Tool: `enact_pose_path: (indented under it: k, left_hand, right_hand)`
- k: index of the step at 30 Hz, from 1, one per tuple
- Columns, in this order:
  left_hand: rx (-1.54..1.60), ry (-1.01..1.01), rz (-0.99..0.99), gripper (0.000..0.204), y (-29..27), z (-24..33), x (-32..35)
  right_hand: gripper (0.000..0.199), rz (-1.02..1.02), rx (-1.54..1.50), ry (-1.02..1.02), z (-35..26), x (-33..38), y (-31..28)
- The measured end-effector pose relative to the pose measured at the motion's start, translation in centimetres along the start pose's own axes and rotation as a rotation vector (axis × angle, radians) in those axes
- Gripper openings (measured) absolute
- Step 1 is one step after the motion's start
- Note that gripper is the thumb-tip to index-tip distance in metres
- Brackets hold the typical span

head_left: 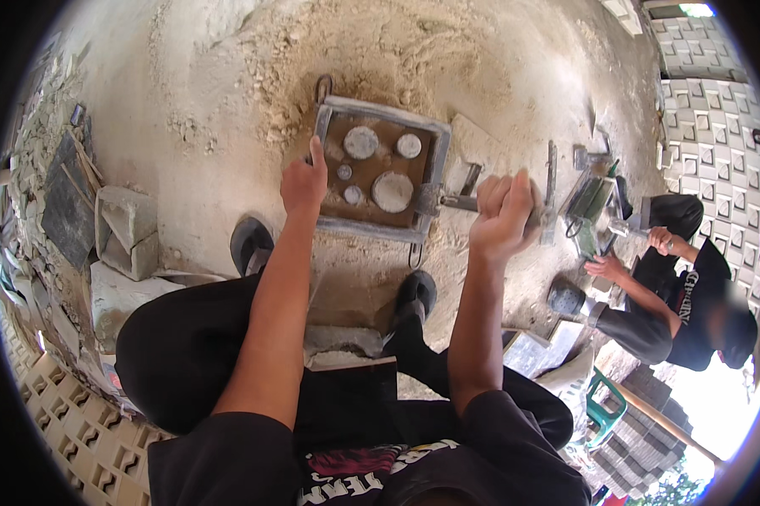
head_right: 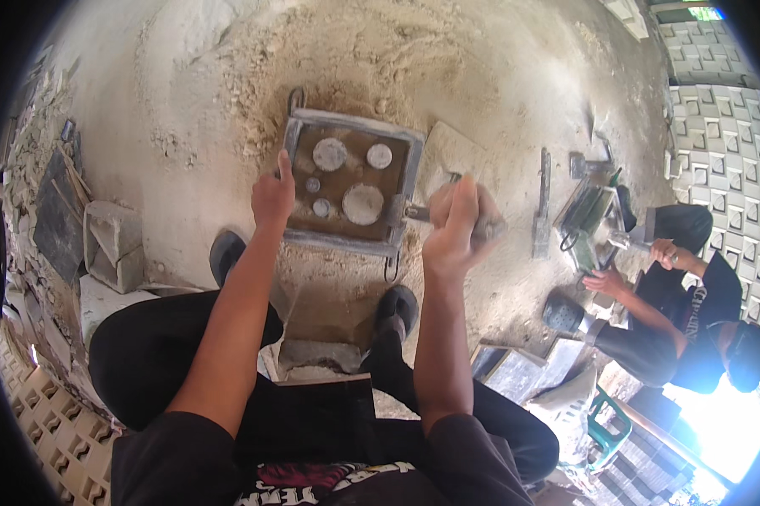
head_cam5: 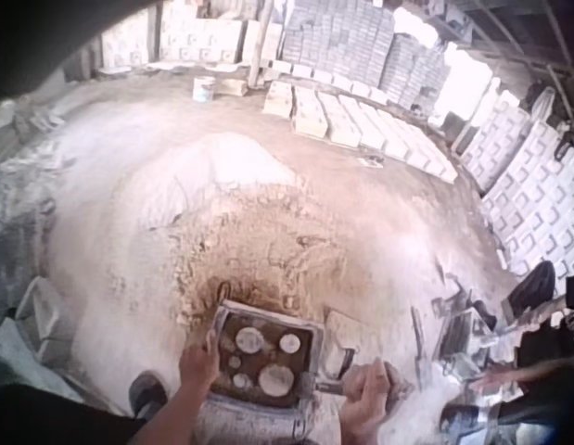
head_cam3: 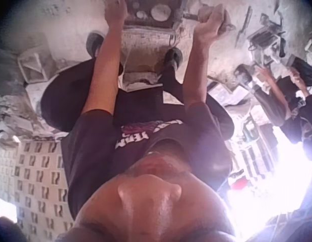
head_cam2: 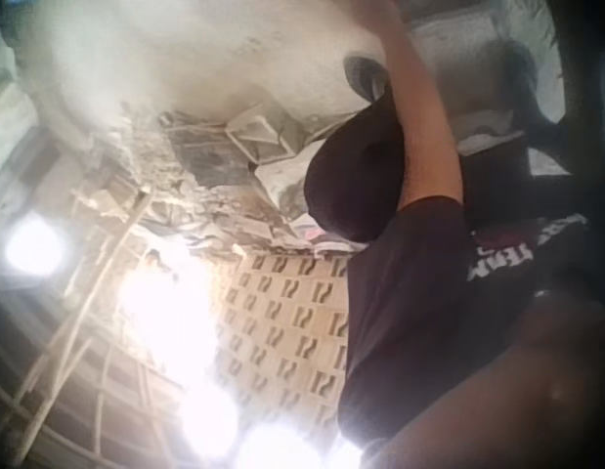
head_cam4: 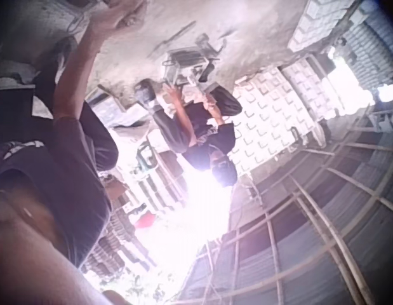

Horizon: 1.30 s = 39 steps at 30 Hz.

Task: The person fills a metal mold with wet concrete using a trowel and then compacts the mixture using a tamping tool to create concrete blocks.

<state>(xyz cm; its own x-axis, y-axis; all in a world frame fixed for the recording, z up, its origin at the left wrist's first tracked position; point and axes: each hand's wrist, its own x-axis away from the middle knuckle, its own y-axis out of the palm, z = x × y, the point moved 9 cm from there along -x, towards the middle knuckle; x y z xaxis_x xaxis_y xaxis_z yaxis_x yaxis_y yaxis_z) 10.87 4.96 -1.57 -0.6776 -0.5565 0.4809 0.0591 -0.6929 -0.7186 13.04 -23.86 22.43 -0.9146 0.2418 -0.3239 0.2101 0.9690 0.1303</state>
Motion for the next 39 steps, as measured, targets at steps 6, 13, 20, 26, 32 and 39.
enact_pose_path:
  k: [6,13,20,26,32,39]
  left_hand:
    - [0.013,-0.026,0.040,0.082,-0.1,-0.5,0.8]
    - [0.023,-0.020,0.013,0.082,0.7,-0.5,0.6]
    - [0.040,-0.042,-0.028,0.081,0.3,0.4,1.0]
    - [0.041,-0.009,-0.022,0.081,0.3,-0.2,0.5]
    - [0.039,0.001,0.043,0.080,-0.1,0.6,1.5]
    - [0.063,-0.019,-0.021,0.080,-0.2,0.0,0.8]
  right_hand:
    - [0.040,-0.085,0.062,-0.121,1.4,-1.0,-0.2]
    - [0.044,0.070,0.249,0.185,4.7,-2.1,-2.3]
    - [0.043,-0.034,0.004,-0.130,0.5,-2.8,-0.4]
    - [0.040,-0.128,-0.021,0.008,-2.3,-4.0,2.4]
    - [0.043,-0.017,0.340,-0.016,3.3,-0.7,1.5]
    - [0.043,0.005,0.007,0.143,-2.8,-4.7,3.7]
